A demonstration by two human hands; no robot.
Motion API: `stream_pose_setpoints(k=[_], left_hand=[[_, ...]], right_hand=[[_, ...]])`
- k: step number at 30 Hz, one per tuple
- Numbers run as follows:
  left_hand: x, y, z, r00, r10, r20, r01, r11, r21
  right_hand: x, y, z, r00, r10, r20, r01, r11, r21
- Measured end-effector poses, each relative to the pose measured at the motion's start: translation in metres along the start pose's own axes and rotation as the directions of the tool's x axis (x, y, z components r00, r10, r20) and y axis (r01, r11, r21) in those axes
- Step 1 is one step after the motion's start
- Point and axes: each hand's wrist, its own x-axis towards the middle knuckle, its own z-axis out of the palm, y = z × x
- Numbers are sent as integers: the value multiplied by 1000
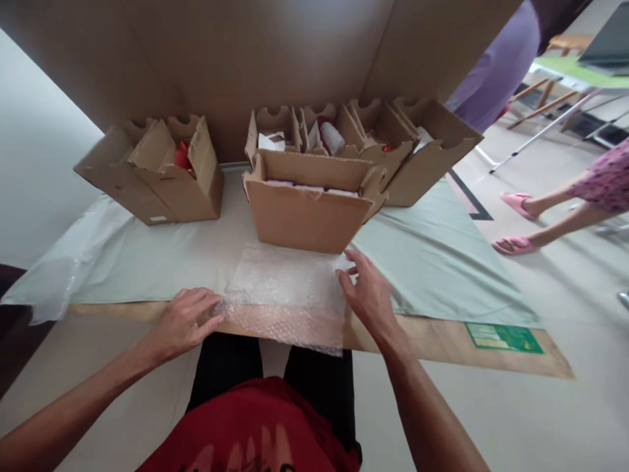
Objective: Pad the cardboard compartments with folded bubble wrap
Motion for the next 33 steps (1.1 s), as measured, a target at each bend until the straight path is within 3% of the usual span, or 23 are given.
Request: stream_pose_setpoints(k=[2, 5, 8, 10, 14, 18, 22, 25, 28, 30, 33], left_hand=[[-3, -3, -1, 999, 25, -42, -25, 1000, 2], [-6, -9, 1, 995, 95, -44, -94, 995, 24], [-4, -10, 9, 979, 198, 46, -199, 980, 12], [0, -7, 15, 964, 251, 93, -253, 967, 13], [4, -3, 20, 957, 276, 91, -280, 959, 38], [-1, -5, 14, 960, 280, 27, -280, 960, 0], [-4, -5, 13, 966, 256, -48, -259, 961, -98], [4, 0, 16, 969, 222, -104, -241, 945, -221], [18, 5, 20, 972, 190, -141, -231, 890, -394], [26, 9, 21, 981, 150, -123, -192, 830, -523], [34, 14, 21, 1000, 13, 5, -7, 776, -631]], right_hand=[[-23, 4, -15, 993, -117, -7, 117, 991, -61], [-66, 4, -29, 939, -322, 119, 335, 937, -104], [-102, -1, -23, 858, -414, 306, 470, 871, -141], [-116, -4, -11, 837, -414, 358, 501, 843, -195], [-122, -6, 2, 859, -425, 285, 492, 837, -237], [-116, -7, -10, 849, -497, 180, 512, 858, -43], [-109, -12, -24, 902, -419, 100, 395, 897, 199], [-102, -16, -27, 963, -240, 124, 187, 924, 334], [-94, -16, -27, 994, -46, 100, 1, 914, 406], [-90, -13, -26, 996, 17, 87, -57, 877, 476], [-90, -8, -22, 985, 74, 154, -146, 833, 534]])
